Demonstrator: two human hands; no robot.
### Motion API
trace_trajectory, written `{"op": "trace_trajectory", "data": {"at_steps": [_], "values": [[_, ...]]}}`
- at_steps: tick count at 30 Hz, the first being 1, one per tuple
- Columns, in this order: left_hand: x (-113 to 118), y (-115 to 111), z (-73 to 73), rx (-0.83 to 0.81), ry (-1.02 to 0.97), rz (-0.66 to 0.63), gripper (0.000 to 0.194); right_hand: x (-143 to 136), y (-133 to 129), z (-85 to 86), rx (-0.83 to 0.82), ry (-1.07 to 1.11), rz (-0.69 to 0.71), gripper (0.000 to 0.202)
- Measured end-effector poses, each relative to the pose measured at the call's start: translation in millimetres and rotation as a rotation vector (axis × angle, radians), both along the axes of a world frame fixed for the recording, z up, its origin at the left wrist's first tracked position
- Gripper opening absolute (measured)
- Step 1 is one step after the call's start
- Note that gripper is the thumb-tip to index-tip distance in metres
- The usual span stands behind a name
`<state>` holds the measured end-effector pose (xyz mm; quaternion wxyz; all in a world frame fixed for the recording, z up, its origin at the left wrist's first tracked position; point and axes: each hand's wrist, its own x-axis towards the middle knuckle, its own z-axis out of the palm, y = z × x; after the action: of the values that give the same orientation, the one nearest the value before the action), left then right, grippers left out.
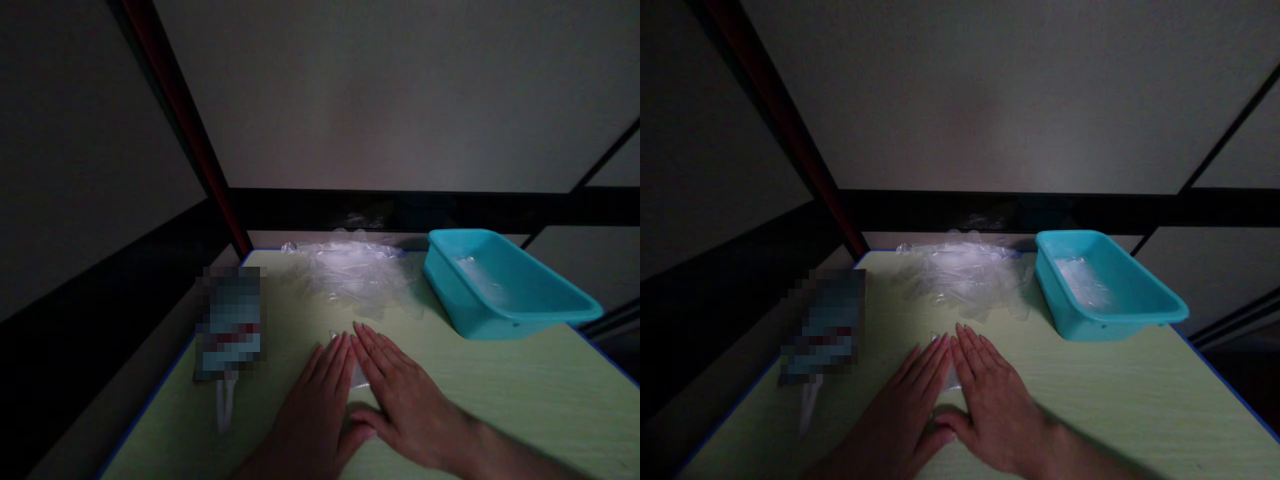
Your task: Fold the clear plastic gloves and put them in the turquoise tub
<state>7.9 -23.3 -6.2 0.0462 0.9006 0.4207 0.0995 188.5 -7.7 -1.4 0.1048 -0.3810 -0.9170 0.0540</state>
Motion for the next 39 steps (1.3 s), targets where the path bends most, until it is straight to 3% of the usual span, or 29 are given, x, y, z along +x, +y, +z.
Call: {"op": "trace_trajectory", "data": {"at_steps": [20,28,39], "values": [[1.2,-5.7,5.0,0.023,0.080,0.063,0.064,1.1,-0.9,-1.7,0.042,0.024,-0.073,0.071],[1.6,-2.9,5.3,0.035,0.005,-0.007,0.063,0.9,-0.3,1.3,0.049,0.061,-0.008,0.071],[1.6,-2.9,5.6,-0.002,0.049,-0.005,0.062,0.6,0.6,-0.5,0.066,0.008,-0.003,0.070]]}}
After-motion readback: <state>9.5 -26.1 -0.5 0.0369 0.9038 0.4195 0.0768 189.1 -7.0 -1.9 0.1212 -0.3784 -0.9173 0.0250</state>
